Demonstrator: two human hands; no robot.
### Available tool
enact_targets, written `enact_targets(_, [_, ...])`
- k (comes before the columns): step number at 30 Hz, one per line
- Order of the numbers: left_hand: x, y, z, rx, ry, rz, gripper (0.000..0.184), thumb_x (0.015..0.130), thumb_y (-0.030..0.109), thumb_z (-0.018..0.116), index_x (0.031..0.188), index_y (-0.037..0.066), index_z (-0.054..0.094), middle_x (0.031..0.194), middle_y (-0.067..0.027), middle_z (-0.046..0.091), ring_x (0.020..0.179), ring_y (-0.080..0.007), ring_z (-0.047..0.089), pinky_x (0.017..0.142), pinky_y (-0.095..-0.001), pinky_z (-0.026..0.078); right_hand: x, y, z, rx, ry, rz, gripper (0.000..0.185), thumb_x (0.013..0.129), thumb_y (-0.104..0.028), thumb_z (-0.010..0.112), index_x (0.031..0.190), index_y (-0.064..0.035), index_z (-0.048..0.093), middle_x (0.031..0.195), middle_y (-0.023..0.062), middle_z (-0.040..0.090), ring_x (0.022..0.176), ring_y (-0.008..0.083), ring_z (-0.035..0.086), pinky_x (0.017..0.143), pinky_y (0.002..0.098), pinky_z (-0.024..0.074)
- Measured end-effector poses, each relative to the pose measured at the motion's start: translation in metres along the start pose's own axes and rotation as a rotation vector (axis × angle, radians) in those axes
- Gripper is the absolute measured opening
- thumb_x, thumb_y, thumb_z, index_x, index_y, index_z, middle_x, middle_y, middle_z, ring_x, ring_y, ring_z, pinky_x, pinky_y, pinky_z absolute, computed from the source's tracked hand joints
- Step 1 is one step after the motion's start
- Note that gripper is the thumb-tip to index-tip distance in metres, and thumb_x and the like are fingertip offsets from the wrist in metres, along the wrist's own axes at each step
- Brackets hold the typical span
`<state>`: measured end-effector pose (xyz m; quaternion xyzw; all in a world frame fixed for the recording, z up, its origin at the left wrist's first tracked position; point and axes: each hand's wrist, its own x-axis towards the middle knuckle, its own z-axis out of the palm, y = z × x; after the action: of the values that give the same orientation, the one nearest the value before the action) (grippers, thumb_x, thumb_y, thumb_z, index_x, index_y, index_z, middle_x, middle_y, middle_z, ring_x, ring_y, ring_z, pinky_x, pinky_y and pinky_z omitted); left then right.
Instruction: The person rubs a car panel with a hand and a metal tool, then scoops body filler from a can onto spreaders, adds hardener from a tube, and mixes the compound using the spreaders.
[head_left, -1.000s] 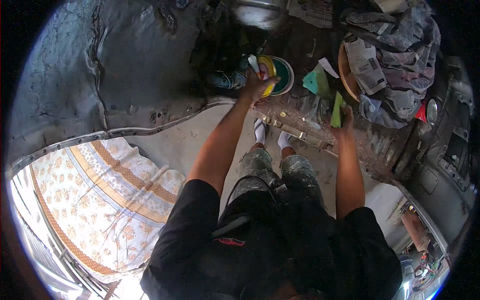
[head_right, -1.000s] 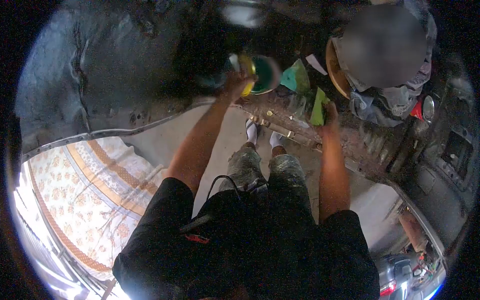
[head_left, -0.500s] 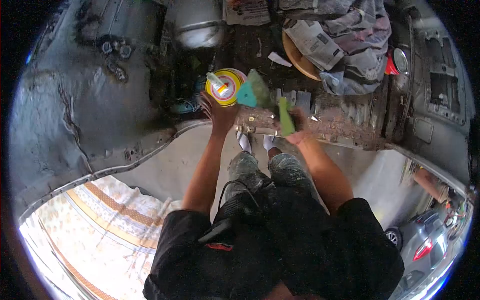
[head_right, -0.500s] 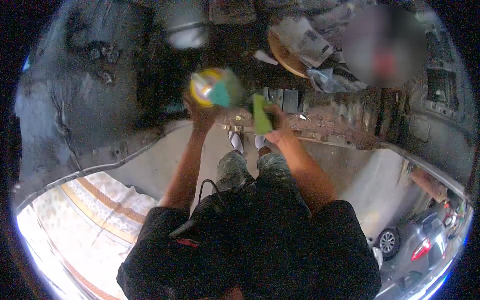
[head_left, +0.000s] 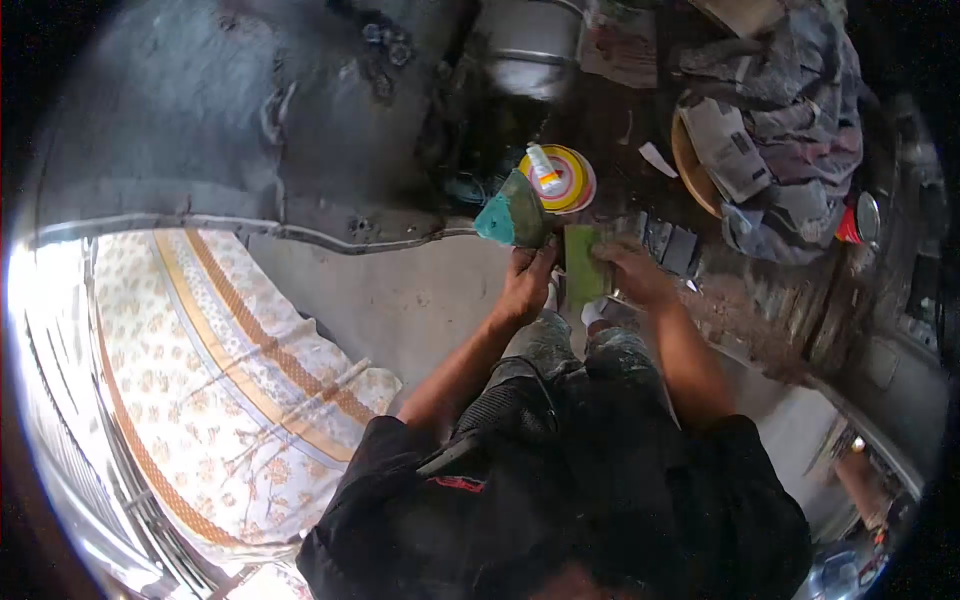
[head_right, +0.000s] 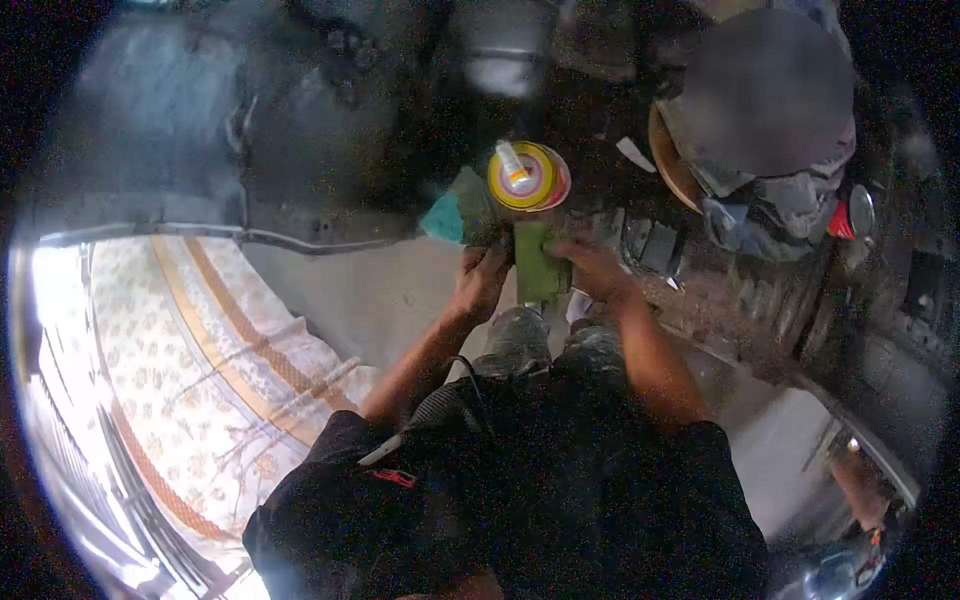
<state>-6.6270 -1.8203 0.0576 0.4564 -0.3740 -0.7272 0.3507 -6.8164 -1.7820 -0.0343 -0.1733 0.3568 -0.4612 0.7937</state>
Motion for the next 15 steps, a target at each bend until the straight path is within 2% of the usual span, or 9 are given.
enact_targets(1, [0.0, 0.002, -0.007, 0.132, 0.014, 0.014, 0.027, 0.1, 0.017, 0.046, 0.119, 0.001, 0.055, 0.097, -0.0025, 0.06, 0.086, -0.0102, 0.055, 0.073, -0.0288, 0.046, 0.001, -0.012, 0.002, -0.22, 0.071, -0.044, 0.036, 0.091, -0.02, 0.058, 0.122, -0.0015, 0.059, 0.098, 0.0058, 0.066, 0.079, 0.0147, 0.063, 0.073, 0.0271, 0.0515])
enact_targets(2, [-0.002, 0.007, -0.011, 0.132, 0.024, 0.023, 0.027, 0.1, 0.017, 0.046, 0.119, 0.001, 0.055, 0.097, -0.0025, 0.06, 0.086, -0.0102, 0.055, 0.073, -0.0288, 0.046, 0.002, -0.026, 0.008, -0.224, 0.058, -0.043, 0.036, 0.091, -0.02, 0.058, 0.122, -0.0015, 0.059, 0.098, 0.0058, 0.066, 0.079, 0.0147, 0.063, 0.073, 0.0271, 0.0515])
enact_targets(4, [-0.005, 0.015, -0.015, 0.465, 0.031, 0.108, 0.029, 0.097, 0.009, 0.045, 0.124, -0.002, 0.049, 0.102, -0.0127, 0.062, 0.091, -0.0234, 0.061, 0.078, -0.0366, 0.048, -0.001, -0.056, 0.024, -0.599, 0.035, -0.177, 0.031, 0.094, -0.018, 0.056, 0.122, -0.0033, 0.059, 0.112, 0.0082, 0.062, 0.097, 0.0174, 0.061, 0.085, 0.0302, 0.0498])
enact_targets(5, [-0.002, 0.007, -0.024, 0.466, 0.031, 0.109, 0.029, 0.097, 0.009, 0.045, 0.124, -0.002, 0.049, 0.102, -0.0127, 0.062, 0.091, -0.0234, 0.061, 0.078, -0.0366, 0.048, -0.003, -0.071, 0.035, -0.723, 0.032, -0.224, 0.03, 0.095, -0.017, 0.055, 0.121, -0.0039, 0.06, 0.117, 0.009, 0.061, 0.103, 0.0183, 0.061, 0.089, 0.0312, 0.0492])
enact_targets(7, [0.009, -0.017, -0.047, 1.003, -0.004, 0.493, 0.045, 0.091, 0.001, 0.046, 0.134, -0.006, 0.036, 0.111, -0.027, 0.058, 0.102, -0.0409, 0.058, 0.086, -0.0471, 0.047, -0.002, -0.09, 0.073, -0.479, 0.02, -0.099, 0.033, 0.096, -0.019, 0.055, 0.125, -0.0017, 0.056, 0.118, 0.0095, 0.061, 0.104, 0.017, 0.06, 0.092, 0.0308, 0.0475])
enact_targets(8, [0.007, -0.016, -0.044, 1.003, -0.007, 0.494, 0.045, 0.091, 0.001, 0.046, 0.134, -0.006, 0.036, 0.111, -0.027, 0.058, 0.102, -0.0409, 0.058, 0.086, -0.0471, 0.047, 0.004, -0.08, 0.076, -0.479, 0.022, -0.1, 0.033, 0.096, -0.019, 0.055, 0.125, -0.0017, 0.056, 0.118, 0.0095, 0.061, 0.104, 0.017, 0.06, 0.092, 0.0308, 0.0475])
enact_targets(10, [0.002, -0.011, -0.036, 1.126, 0.019, 0.543, 0.058, 0.087, -0.005, 0.046, 0.141, -0.009, 0.025, 0.127, -0.0376, 0.046, 0.111, -0.052, 0.05, 0.092, -0.0501, 0.044, 0.016, -0.055, 0.073, -0.488, -0.001, -0.205, 0.035, 0.097, -0.019, 0.054, 0.126, 0.0004, 0.054, 0.117, 0.0092, 0.062, 0.106, 0.0156, 0.058, 0.093, 0.0303, 0.0463])
enact_targets(14, [-0.008, -0.005, -0.039, 1.253, 0.104, 0.48, 0.066, 0.082, -0.007, 0.046, 0.142, -0.013, 0.018, 0.125, -0.0409, 0.044, 0.113, -0.0512, 0.049, 0.094, -0.0522, 0.043, 0.007, -0.052, 0.077, -0.223, -0.036, -0.218, 0.034, 0.096, -0.016, 0.054, 0.126, 0.0008, 0.054, 0.115, 0.0091, 0.063, 0.105, 0.0157, 0.06, 0.091, 0.0314, 0.0494])
enact_targets(15, [-0.011, -0.003, -0.038, 1.285, 0.117, 0.374, 0.068, 0.082, -0.007, 0.046, 0.142, -0.014, 0.016, 0.124, -0.0407, 0.044, 0.112, -0.051, 0.049, 0.094, -0.0522, 0.043, 0.001, -0.057, 0.08, -0.094, -0.04, -0.118, 0.034, 0.095, -0.015, 0.055, 0.126, 0.0001, 0.054, 0.116, 0.009, 0.062, 0.104, 0.016, 0.061, 0.089, 0.0321, 0.0514])
